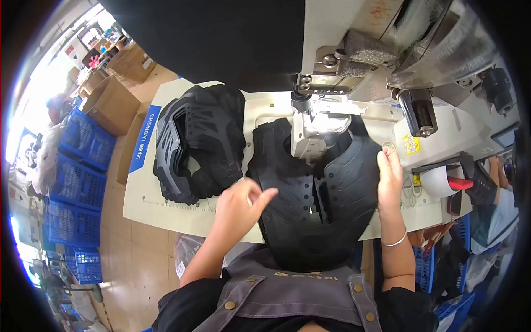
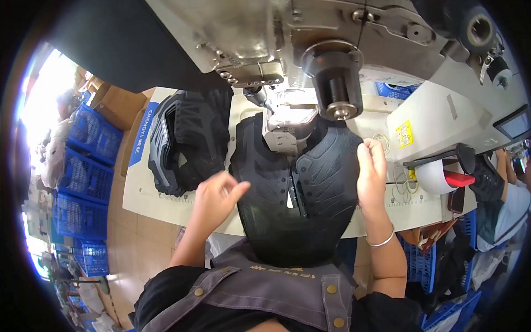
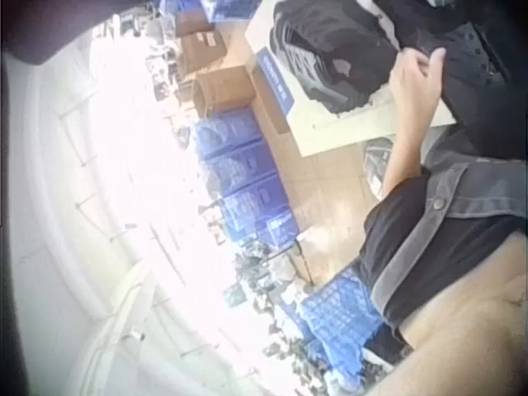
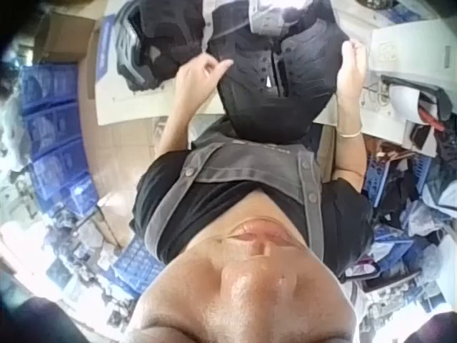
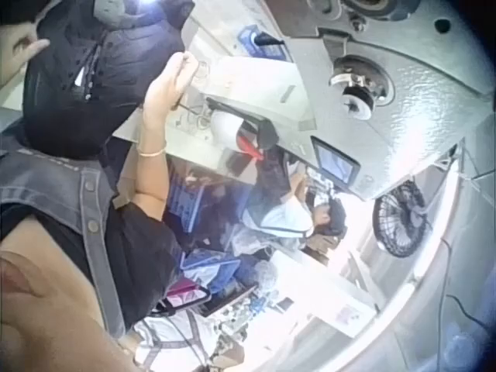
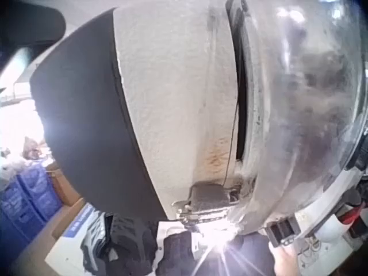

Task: Stitching together various components of a shoe upper using an industrial sewing machine.

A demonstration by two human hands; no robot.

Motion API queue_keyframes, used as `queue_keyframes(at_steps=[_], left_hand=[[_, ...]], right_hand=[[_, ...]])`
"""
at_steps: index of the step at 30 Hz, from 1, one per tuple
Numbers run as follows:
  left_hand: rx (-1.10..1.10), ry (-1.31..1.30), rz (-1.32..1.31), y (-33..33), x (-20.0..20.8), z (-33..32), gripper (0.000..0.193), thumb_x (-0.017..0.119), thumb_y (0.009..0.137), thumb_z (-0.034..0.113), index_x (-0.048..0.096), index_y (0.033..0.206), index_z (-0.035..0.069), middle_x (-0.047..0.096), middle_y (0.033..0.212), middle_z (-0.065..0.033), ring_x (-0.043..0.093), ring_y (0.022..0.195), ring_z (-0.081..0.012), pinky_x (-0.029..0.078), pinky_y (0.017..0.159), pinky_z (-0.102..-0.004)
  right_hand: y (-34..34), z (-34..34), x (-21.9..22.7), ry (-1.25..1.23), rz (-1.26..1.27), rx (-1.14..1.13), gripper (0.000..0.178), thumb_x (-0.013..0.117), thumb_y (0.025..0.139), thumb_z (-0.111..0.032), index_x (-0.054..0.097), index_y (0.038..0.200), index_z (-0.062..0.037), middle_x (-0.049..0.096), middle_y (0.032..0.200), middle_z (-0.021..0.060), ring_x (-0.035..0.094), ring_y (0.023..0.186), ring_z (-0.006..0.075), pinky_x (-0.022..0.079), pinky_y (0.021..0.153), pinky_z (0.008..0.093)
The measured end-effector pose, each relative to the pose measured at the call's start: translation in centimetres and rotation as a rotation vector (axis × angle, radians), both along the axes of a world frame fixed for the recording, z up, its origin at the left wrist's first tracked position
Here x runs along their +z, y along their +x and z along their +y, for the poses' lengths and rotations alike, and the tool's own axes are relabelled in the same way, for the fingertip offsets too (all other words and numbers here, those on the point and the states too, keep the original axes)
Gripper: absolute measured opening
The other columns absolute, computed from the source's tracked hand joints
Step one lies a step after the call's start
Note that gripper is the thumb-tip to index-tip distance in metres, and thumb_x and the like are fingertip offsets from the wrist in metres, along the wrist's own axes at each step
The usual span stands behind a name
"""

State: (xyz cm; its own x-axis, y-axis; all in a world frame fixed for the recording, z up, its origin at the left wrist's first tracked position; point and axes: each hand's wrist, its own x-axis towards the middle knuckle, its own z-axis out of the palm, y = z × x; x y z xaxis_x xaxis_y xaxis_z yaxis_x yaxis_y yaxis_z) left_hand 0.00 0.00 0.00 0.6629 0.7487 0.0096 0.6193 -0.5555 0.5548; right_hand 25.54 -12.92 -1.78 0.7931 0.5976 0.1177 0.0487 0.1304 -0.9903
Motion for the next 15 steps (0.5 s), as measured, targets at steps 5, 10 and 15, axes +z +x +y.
queue_keyframes(at_steps=[5,10,15], left_hand=[[-0.499,-1.269,0.14,-0.5,-1.3,-0.5,0.058,0.039,0.087,0.051,0.057,0.099,-0.003,0.063,0.083,-0.0154,0.063,0.072,-0.0207,0.049,0.066,-0.03],[0.026,-1.977,-1.056,2.9,0.3,-5.3,0.06,0.045,0.087,0.027,0.022,0.131,-0.006,0.03,0.133,-0.0236,0.056,0.097,-0.0268,0.044,0.086,-0.0341],[-0.282,-1.469,-1.089,2.5,3.1,-3.0,0.05,0.04,0.084,0.009,0.024,0.129,-0.007,0.036,0.132,-0.0172,0.053,0.102,-0.0298,0.042,0.089,-0.0395]], right_hand=[[2.4,1.1,2.2,0.178,0.462,0.232,0.023,0.044,0.09,-0.016,0.054,0.102,0.0014,0.056,0.089,0.0013,0.05,0.078,0.0059,0.04,0.071,0.0178],[0.9,2.7,3.6,0.177,0.501,0.159,0.028,0.041,0.091,-0.018,0.053,0.106,0.0029,0.059,0.096,0.0062,0.055,0.085,0.0117,0.045,0.076,0.0234],[1.0,2.3,4.6,0.284,0.675,0.126,0.024,0.043,0.089,-0.014,0.052,0.105,0.0023,0.058,0.097,0.0073,0.056,0.086,0.0126,0.045,0.076,0.0239]])
